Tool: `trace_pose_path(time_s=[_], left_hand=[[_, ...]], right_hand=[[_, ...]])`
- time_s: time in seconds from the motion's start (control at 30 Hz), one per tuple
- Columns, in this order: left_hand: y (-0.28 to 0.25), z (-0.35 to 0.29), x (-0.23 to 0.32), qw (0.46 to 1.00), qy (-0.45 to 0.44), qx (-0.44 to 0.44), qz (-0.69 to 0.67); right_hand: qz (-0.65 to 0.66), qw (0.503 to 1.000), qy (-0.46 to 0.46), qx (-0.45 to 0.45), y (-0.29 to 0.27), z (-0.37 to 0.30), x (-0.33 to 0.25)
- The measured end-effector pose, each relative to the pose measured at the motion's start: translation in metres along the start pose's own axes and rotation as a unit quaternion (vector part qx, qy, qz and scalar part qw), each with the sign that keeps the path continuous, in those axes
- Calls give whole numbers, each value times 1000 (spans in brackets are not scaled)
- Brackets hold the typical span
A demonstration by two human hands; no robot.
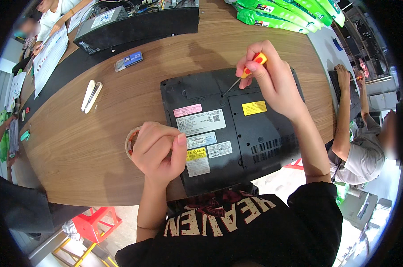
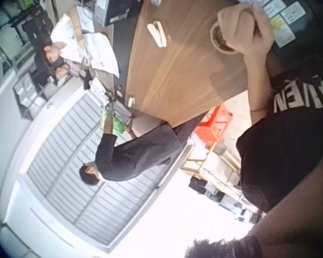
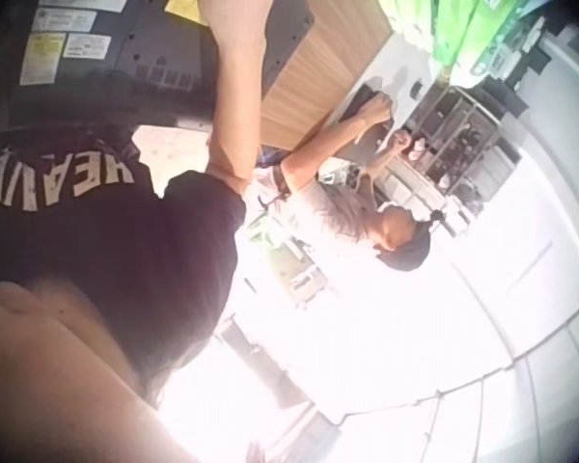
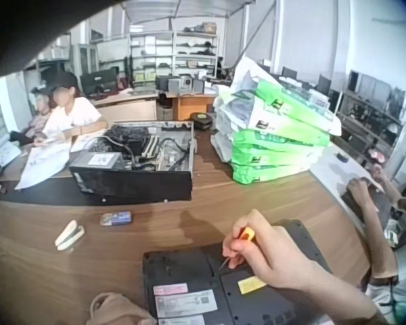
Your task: The person unscrews several screws from the back of a laptop using a screwdriver and places them inside a roll of tape. They then attempt to pry the laptop casing open with their hands.
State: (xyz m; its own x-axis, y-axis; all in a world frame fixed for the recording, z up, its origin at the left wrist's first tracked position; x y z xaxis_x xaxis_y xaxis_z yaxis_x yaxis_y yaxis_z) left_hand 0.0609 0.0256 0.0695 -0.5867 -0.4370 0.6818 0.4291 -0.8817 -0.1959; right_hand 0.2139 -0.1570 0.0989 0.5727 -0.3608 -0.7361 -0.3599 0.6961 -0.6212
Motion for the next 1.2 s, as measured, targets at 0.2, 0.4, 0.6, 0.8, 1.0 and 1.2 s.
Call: trace_pose_path(time_s=[0.2, 0.4, 0.6, 0.8, 1.0, 1.2], left_hand=[[-2, -1, -3, 999, -5, 17, 32], [-3, -1, 0, 999, -2, 23, 36], [-3, -3, -2, 999, -12, 30, 29], [-3, -2, -4, 999, -13, 31, 28], [-6, -1, 1, 999, -1, 27, 31], [-2, -1, 6, 1000, 9, 21, 19]], right_hand=[[-126, 988, -88, 30, 11, -11, -20], [-80, 995, -10, 60, 6, -10, -13], [-145, 987, -41, 52, 16, -11, -27], [-186, 976, -86, 71, 22, 0, -29], [-118, 993, -6, 24, 9, -5, -24], [-54, 997, -61, -16, 10, -1, -24]])
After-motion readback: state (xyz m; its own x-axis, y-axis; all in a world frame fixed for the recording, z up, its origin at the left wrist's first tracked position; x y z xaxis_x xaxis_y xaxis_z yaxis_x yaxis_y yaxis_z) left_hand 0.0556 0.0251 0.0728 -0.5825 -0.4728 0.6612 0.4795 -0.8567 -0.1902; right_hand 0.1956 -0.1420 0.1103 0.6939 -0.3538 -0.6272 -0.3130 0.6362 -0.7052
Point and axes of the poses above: each hand's wrist, its own z-axis towards the middle knuckle, its own y-axis out of the palm, x = y × z, the point moved 5 cm from there along z, towards the middle knuckle, and after that the axes turned 13 degrees about -z, right-handed, at the moved point
